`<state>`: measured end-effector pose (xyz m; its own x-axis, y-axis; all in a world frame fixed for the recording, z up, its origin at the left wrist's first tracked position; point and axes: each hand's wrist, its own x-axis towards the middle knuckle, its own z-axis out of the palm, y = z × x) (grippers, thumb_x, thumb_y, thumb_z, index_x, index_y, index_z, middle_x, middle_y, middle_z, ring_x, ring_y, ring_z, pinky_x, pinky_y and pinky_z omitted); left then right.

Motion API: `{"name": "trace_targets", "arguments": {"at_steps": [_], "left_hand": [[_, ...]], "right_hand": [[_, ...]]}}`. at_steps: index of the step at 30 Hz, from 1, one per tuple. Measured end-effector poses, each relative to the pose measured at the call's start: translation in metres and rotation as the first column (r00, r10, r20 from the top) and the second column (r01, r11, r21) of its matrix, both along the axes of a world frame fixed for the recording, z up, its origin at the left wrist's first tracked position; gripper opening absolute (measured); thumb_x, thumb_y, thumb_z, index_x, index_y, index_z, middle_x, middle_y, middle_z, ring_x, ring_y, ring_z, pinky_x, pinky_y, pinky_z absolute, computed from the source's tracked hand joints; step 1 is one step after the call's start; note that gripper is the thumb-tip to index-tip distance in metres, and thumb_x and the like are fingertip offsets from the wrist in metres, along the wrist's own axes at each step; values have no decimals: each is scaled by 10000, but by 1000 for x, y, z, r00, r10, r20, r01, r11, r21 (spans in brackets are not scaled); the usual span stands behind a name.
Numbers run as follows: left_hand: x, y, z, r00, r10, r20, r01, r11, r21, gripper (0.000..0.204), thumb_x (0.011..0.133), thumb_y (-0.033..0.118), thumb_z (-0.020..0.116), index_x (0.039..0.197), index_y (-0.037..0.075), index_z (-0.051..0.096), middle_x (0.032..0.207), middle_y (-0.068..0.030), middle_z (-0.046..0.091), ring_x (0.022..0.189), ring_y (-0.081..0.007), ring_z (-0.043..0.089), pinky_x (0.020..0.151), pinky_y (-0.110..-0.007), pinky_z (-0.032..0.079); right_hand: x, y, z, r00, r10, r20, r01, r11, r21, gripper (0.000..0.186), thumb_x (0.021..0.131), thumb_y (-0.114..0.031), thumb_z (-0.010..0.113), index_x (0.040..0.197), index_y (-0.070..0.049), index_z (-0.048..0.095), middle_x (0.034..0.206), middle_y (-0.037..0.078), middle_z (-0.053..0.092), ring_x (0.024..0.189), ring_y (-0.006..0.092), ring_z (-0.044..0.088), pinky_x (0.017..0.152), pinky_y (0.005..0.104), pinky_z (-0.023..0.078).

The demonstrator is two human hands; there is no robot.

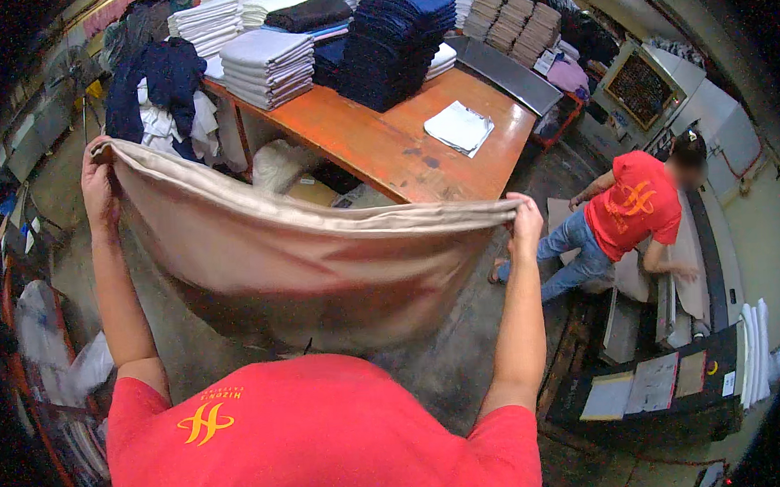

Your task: The person folds large beige and grey fabric sheets by hand on a wooden table. They unfold the sheets, align the edges, fold them in half multiple times, and stack the finished pieces. A coworker operates a machine in the background.

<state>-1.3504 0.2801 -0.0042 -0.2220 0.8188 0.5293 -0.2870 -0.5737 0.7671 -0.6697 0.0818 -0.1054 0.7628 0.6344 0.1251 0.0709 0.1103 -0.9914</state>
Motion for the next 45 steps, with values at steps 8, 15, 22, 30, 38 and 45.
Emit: {"name": "trace_targets", "arguments": {"at_steps": [8, 15, 22, 30, 38, 45], "left_hand": [[-35, -154, -18, 953, -283, -106, 207, 357, 911, 85, 839, 37, 530, 907, 88, 533, 883, -22, 511, 753, -128, 479, 726, -292, 418], [184, -40, -20, 742, -660, -119, 670, 722, 172, 109, 872, 117, 612, 961, 69, 572, 962, -32, 552, 870, -142, 542, 784, -274, 444], [245, -36, -18, 593, -769, -240, 792, 610, 2, 149, 835, -17, 545, 920, 68, 634, 1077, -4, 546, 992, -108, 527, 894, -260, 403], [258, -72, -45, 766, -266, -585, 424, 893, 150, 250, 726, -99, 520, 900, 3, 667, 799, -90, 609, 748, -175, 595, 692, -286, 468], [279, -77, -39, 820, -308, -481, 439, 880, 184, 297, 724, -133, 465, 883, 1, 677, 855, -62, 618, 839, -149, 597, 781, -265, 461], [264, -19, -8, 880, -182, -439, 283, 943, 176, 160, 880, -35, 523, 949, -8, 665, 934, -29, 660, 894, -97, 587, 833, -234, 439]], "right_hand": [[-4, -88, -24, 890, -186, -417, 354, 858, 373, 290, 889, -67, 405, 1118, -12, 574, 991, 158, 627, 912, 251, 622, 832, 400, 520], [-156, 102, 58, 828, 555, 82, -534, 825, -183, 220, 793, -38, 527, 962, -78, 662, 834, 14, 622, 751, 128, 579, 670, 269, 478], [-287, 106, 129, 669, 700, 249, -703, 705, -95, 182, 857, -21, 519, 1020, -11, 599, 919, 40, 621, 843, 108, 576, 768, 253, 466], [-308, 31, 78, 486, 17, 874, -213, 972, 100, 244, 886, -117, 565, 1099, 3, 560, 1038, 173, 544, 986, 304, 535, 833, 379, 452], [-285, 16, 52, 811, 340, 477, -363, 931, -46, 302, 854, -213, 645, 1046, -23, 512, 931, 197, 588, 878, 319, 606, 765, 388, 473], [-267, -15, -18, 135, 866, 481, -528, 474, -705, 382, 929, -386, 443, 883, -19, 541, 742, 214, 606, 871, 401, 602, 1107, 599, 56]]}}
